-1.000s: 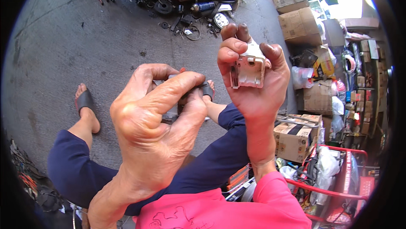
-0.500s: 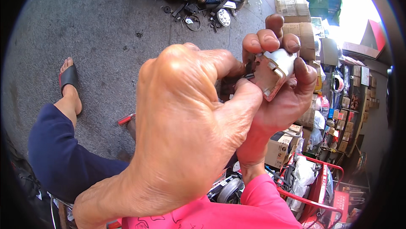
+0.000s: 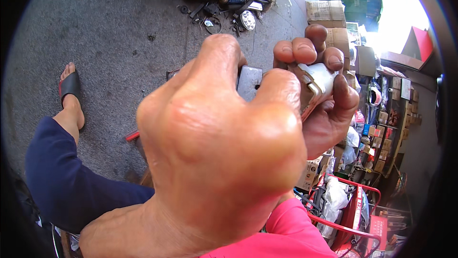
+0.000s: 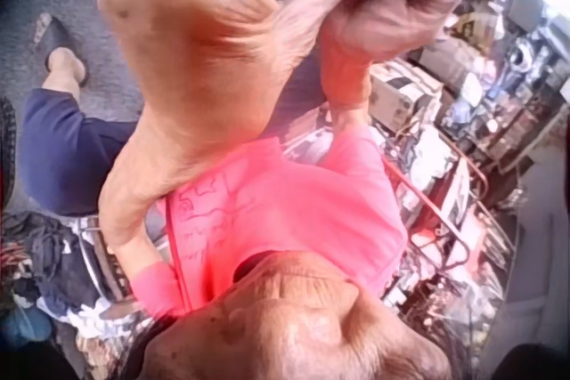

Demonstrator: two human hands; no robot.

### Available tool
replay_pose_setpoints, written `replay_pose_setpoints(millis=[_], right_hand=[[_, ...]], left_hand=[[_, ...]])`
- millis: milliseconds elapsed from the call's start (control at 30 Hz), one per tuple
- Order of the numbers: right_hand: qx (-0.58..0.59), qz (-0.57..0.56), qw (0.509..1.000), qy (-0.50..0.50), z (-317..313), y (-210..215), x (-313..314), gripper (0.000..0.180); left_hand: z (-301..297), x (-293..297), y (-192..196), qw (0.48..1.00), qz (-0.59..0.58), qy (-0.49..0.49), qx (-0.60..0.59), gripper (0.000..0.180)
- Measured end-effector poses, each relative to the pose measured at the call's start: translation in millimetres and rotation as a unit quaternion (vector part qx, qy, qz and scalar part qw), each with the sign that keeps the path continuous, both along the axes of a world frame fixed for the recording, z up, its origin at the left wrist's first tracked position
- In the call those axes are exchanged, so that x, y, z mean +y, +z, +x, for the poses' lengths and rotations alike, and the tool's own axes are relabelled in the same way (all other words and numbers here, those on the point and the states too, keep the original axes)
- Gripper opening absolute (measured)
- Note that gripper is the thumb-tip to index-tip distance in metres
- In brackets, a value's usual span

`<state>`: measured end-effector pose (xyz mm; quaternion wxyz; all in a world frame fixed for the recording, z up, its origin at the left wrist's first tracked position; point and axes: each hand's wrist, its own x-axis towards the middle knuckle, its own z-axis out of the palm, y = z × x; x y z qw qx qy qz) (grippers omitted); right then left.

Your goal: The person assembles a small mechanical component by hand, inserting a pin and using a screwdriver to tighten a screw. The person handles the part repeatedly, turning it over and adjusting internal pieces before securing it.

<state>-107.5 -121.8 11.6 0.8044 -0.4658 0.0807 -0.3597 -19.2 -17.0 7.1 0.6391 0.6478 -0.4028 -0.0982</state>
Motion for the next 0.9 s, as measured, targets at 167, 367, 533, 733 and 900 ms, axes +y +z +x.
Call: replay_pose_setpoints(millis=[167,367,533,733,900], right_hand=[[0.068,-0.046,0.997,0.002,0,3,3,0.022],[0.09,-0.078,0.993,0.004,7,1,4,0.027],[0.112,-0.066,0.991,0.008,-14,6,-10,0.03],[-0.064,-0.043,0.988,0.137,-5,-16,-27,0.031],[-0.107,-0.012,0.983,0.15,9,-27,-18,0.029]], left_hand=[[3,0,1,1.0,-0.012,-0.011,0.023,0.028],[3,0,0,0.999,-0.004,-0.019,0.051,0.032],[-4,-14,-3,0.992,-0.016,-0.072,0.105,0.035],[0,-11,5,0.986,-0.004,-0.074,0.147,0.038],[5,-3,3,0.983,0.009,-0.061,0.17,0.041]])
